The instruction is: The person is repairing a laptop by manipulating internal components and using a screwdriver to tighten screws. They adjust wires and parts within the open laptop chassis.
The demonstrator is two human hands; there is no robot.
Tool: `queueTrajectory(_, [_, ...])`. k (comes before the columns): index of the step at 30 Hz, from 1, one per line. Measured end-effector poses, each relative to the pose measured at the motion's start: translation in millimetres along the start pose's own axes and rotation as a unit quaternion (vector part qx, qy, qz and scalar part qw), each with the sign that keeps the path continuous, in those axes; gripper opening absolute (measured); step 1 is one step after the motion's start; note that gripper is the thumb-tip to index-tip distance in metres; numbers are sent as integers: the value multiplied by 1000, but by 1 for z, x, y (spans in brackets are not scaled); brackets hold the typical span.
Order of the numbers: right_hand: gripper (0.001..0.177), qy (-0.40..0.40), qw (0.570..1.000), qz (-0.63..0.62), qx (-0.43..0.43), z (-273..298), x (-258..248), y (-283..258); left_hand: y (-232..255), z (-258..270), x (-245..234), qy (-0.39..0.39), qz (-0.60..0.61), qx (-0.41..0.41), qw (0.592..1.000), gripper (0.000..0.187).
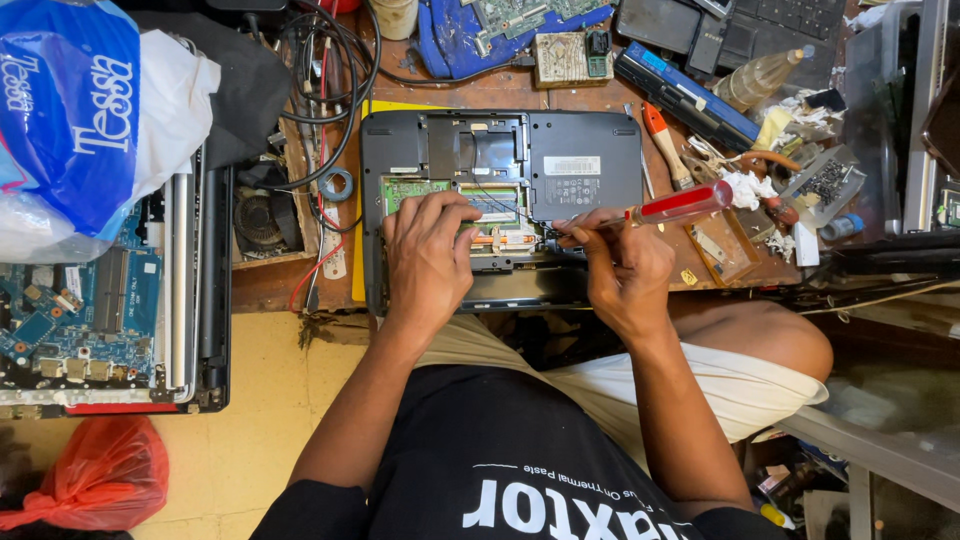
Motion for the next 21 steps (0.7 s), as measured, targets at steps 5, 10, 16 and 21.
queueTrajectory(5, [7, -6, 994, 103, -33, 1, 1, -2, 16, -2, -3, 13, -1, -7, 1000, 15])
queueTrajectory(10, [7, -28, 988, 136, -66, -8, -1, -4, 43, -15, -2, 25, 104, 64, 992, 15])
queueTrajectory(16, [11, -80, 993, 88, -6, -32, -25, -18, 40, -39, 30, 3, 217, 136, 967, 20])
queueTrajectory(21, [12, -203, 977, 44, 43, -54, -39, -49, 32, -43, 47, 22, 210, 157, 965, 12])
Point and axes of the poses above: each hand's wrist, its own z-axis away from the middle knuckle, its own x-axis out of the palm, y = z × x, the point moved 2 cm from there along -z, towards the middle knuckle, and after that the axes turned 10 degrees about -y, right-handed, at the moved point
